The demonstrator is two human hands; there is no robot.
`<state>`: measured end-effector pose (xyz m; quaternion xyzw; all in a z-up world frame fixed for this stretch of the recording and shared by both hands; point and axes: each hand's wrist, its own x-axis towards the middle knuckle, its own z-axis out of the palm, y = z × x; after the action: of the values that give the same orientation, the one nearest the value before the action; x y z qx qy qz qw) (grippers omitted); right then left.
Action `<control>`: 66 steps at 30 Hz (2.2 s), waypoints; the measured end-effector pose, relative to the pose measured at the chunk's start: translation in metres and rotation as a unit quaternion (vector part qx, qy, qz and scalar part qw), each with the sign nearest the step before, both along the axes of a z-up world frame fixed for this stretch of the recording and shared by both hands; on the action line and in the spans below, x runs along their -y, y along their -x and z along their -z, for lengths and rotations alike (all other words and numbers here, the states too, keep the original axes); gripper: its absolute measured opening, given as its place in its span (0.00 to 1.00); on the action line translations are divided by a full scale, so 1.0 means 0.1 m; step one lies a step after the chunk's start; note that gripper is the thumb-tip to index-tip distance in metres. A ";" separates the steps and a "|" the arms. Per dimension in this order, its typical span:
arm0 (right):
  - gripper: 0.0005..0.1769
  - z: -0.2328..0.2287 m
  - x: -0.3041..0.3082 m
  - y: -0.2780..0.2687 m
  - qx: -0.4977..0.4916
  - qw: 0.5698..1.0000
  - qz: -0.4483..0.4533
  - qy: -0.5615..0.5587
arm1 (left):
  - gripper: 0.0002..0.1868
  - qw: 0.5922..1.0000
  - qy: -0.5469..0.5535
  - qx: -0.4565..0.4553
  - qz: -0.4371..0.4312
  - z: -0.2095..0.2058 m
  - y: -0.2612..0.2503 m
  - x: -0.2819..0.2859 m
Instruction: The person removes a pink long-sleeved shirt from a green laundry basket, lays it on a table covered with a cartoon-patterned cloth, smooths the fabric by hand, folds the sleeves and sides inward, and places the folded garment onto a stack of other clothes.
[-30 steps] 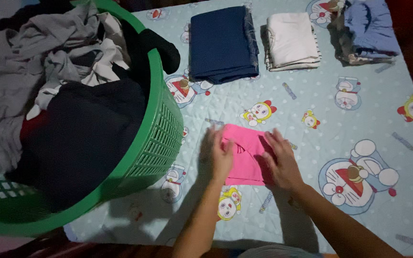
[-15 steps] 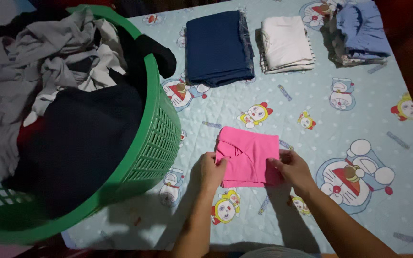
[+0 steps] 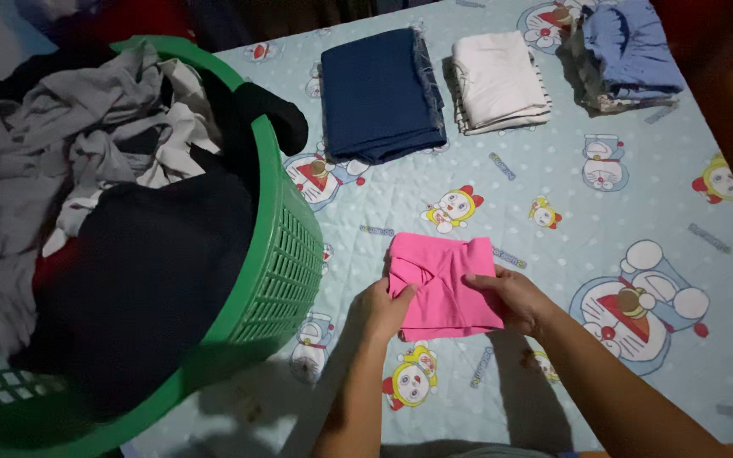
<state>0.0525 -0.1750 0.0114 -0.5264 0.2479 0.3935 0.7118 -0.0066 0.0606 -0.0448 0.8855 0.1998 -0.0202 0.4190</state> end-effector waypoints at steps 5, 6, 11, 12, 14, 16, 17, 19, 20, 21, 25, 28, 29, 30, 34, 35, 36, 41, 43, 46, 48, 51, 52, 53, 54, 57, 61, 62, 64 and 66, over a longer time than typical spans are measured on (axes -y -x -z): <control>0.15 0.13 0.04 -0.01 -0.010 1.000 -0.015 -0.022 | 0.21 0.990 0.143 -0.006 -0.006 -0.14 -0.03 -0.05; 0.15 0.16 0.03 -0.01 -0.018 0.997 -0.012 -0.070 | 0.22 0.995 0.091 -0.045 0.009 -0.18 -0.03 -0.07; 0.20 0.04 -0.01 0.00 -0.010 0.998 -0.029 -0.057 | 0.23 0.993 0.039 -0.096 0.059 -0.26 -0.05 -0.10; 0.23 0.01 -0.02 0.01 -0.003 0.996 -0.023 -0.087 | 0.23 0.995 0.058 -0.068 0.045 -0.26 -0.05 -0.08; 0.24 -0.01 -0.02 0.00 -0.007 0.996 -0.030 -0.086 | 0.22 0.996 0.077 -0.039 0.030 -0.31 -0.05 -0.07; 0.25 0.02 -0.03 0.00 -0.011 0.995 -0.039 -0.087 | 0.23 0.988 0.075 -0.134 0.020 -0.42 -0.04 -0.09; 0.25 0.05 -0.05 -0.01 -0.033 0.991 -0.026 -0.126 | 0.23 0.988 0.075 -0.134 0.019 -0.46 -0.02 -0.10; 0.25 0.11 -0.03 -0.04 -0.054 0.985 -0.014 -0.166 | 0.22 0.974 0.190 -0.119 0.002 -0.49 -0.01 -0.11; 0.25 0.13 -0.02 -0.05 -0.066 0.984 -0.017 -0.166 | 0.22 0.975 0.190 -0.120 0.001 -0.46 0.00 -0.11; 0.25 0.15 0.00 -0.06 -0.078 0.983 -0.021 -0.167 | 0.22 0.956 0.281 -0.080 -0.001 -0.40 0.00 -0.11; 0.27 0.15 0.08 -0.10 -0.115 0.973 -0.006 -0.201 | 0.22 0.890 0.453 -0.033 -0.037 -0.08 0.06 -0.13; 0.28 0.13 0.17 -0.14 -0.082 0.968 -0.001 -0.238 | 0.21 0.789 0.606 -0.040 -0.091 0.18 0.01 -0.10; 0.28 0.13 0.20 -0.17 -0.089 0.957 0.001 -0.275 | 0.21 0.789 0.606 -0.038 -0.091 0.24 0.03 -0.09; 0.28 0.13 0.25 -0.20 -0.096 0.945 0.003 -0.311 | 0.25 0.896 0.434 0.078 0.055 0.28 0.09 -0.07; 0.27 0.16 0.48 -0.30 -0.101 0.936 0.006 -0.338 | 0.29 0.655 0.748 -0.082 -0.072 0.44 -0.06 0.18; 0.27 0.18 0.55 -0.33 -0.107 0.930 0.005 -0.352 | 0.29 0.654 0.748 -0.082 -0.072 0.53 -0.07 0.25; 0.26 0.19 0.63 -0.37 -0.111 0.923 0.004 -0.367 | 0.31 0.657 0.749 -0.068 -0.060 0.63 -0.08 0.32; 0.26 0.24 1.05 -0.57 -0.136 0.920 0.010 -0.367 | 0.39 0.717 0.688 -0.115 0.018 0.79 -0.33 0.47; 0.27 0.20 1.23 -0.69 -0.136 0.924 0.010 -0.357 | 0.42 0.716 0.692 -0.080 0.043 0.55 -0.46 0.63; 0.28 0.06 1.51 -0.87 -0.145 0.933 -0.021 -0.330 | 0.44 0.742 0.660 -0.076 0.092 0.08 -0.69 0.88; 0.29 -0.04 1.67 -1.00 -0.158 0.948 -0.035 -0.273 | 0.44 0.756 0.642 -0.078 0.098 -0.12 -0.87 1.09; 0.29 -0.20 1.88 -1.21 -0.072 0.971 -0.039 -0.224 | 0.43 0.783 0.609 -0.088 0.092 -0.30 -1.11 1.33; 0.29 -0.24 1.95 -1.28 -0.070 0.971 -0.039 -0.223 | 0.41 0.795 0.594 -0.096 0.081 -0.33 -1.19 1.41; 0.29 -0.30 2.01 -1.35 -0.033 0.980 -0.043 -0.194 | 0.41 0.795 0.594 -0.095 0.083 -0.36 -1.27 1.49; 0.29 -0.35 2.08 -1.42 0.005 0.985 -0.046 -0.164 | 0.41 0.801 0.587 -0.085 0.083 -0.36 -1.35 1.55; 0.31 -0.45 2.27 -1.65 0.059 0.988 -0.080 -0.116 | 0.39 0.801 0.590 -0.061 0.088 -0.33 -1.62 1.76; 0.29 -0.34 2.50 -2.04 0.103 0.991 -0.051 -0.073 | 0.39 0.788 0.602 0.015 0.128 -0.20 -2.08 2.03; 0.29 -0.29 2.54 -2.16 0.125 0.989 -0.030 -0.074 | 0.39 0.788 0.601 0.017 0.130 -0.18 -2.20 2.08; 0.29 -0.17 2.62 -2.38 0.150 0.986 -0.009 -0.076 | 0.36 0.807 0.578 0.024 0.122 -0.17 -2.43 2.19; 0.25 -0.11 2.69 -2.63 0.179 0.984 -0.005 -0.004 | 0.36 0.808 0.576 0.028 0.119 -0.23 -2.70 2.30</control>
<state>0.3152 -0.4445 0.0226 -0.5865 0.1120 0.2978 0.7448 0.2629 -0.1694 -0.0213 0.4990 0.0323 -0.1566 0.8517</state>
